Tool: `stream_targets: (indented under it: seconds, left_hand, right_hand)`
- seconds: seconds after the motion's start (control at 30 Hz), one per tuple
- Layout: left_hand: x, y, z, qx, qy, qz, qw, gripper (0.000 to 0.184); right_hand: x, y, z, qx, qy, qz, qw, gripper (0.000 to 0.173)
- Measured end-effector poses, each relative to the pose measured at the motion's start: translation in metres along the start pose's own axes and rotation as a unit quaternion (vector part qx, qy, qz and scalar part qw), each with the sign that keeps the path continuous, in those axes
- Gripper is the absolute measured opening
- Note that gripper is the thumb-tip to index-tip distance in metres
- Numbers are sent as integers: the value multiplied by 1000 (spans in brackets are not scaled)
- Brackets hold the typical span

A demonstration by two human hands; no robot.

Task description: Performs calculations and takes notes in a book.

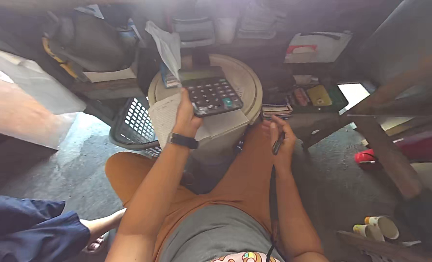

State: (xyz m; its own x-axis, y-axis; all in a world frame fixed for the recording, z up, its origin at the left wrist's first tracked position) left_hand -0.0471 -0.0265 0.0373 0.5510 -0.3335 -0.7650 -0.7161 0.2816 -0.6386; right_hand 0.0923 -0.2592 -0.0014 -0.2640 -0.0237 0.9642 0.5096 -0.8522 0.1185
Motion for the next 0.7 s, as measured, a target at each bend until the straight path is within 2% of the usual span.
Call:
stream_targets:
  seconds: [0.1, 0.2, 0.33, 0.4, 0.47, 0.5, 0.53, 0.6, 0.63, 0.67, 0.7]
  left_hand:
    - [24, -28, -19, 5, 3, -3, 1000, 59]
    - [52, -41, -46, 13, 36, 15, 999, 68]
    - [57, -38, -71, 130, 46, 109, 984, 75]
    - [50, -34, -67, 193, 41, 147, 969, 74]
    - [27, -26, -49, 216, 6, 206, 954, 67]
    - [10, -15, -39, 219, -30, 266, 938, 62]
    - [-11, 2, -31, 226, -88, 351, 905, 58]
    - [-48, 46, -17, 218, -213, 525, 795, 58]
    - [-59, 72, -15, 206, -245, 584, 746, 62]
    - [-64, 97, -16, 188, -248, 615, 725, 71]
    - [-65, 122, -17, 160, -240, 625, 726, 84]
  right_hand:
    - [-7, -21, 19, 57, -117, 160, 978, 45]
    - [-11, -25, 34, 12, -216, 269, 939, 45]
    - [-7, -18, 32, 15, -219, 325, 920, 36]
    - [-6, -20, 30, 21, -215, 364, 906, 35]
    - [-3, -22, 34, 29, -210, 368, 905, 35]
    - [-1, -22, 38, 36, -203, 364, 908, 36]
    - [0, -23, 43, 43, -198, 359, 911, 36]
    - [-5, -28, 51, 57, -198, 356, 912, 36]
    - [-11, -31, 54, 58, -209, 349, 911, 36]
    - [-18, -35, 57, 57, -225, 338, 912, 36]
    - [-22, -40, 60, 56, -239, 326, 913, 36]
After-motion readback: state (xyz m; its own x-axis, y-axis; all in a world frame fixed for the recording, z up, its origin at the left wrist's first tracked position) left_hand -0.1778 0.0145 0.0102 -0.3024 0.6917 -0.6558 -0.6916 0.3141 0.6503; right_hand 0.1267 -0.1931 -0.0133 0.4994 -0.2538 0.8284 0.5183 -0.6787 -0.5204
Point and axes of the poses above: each hand's wrist, its own z-axis towards the middle knuckle, its own y-axis out of the back of the hand, x = y × z, the point moved 7 cm from there along z, towards the middle knuckle, and after that the axes turned 10 degrees about -y, right-handed, at the moved point
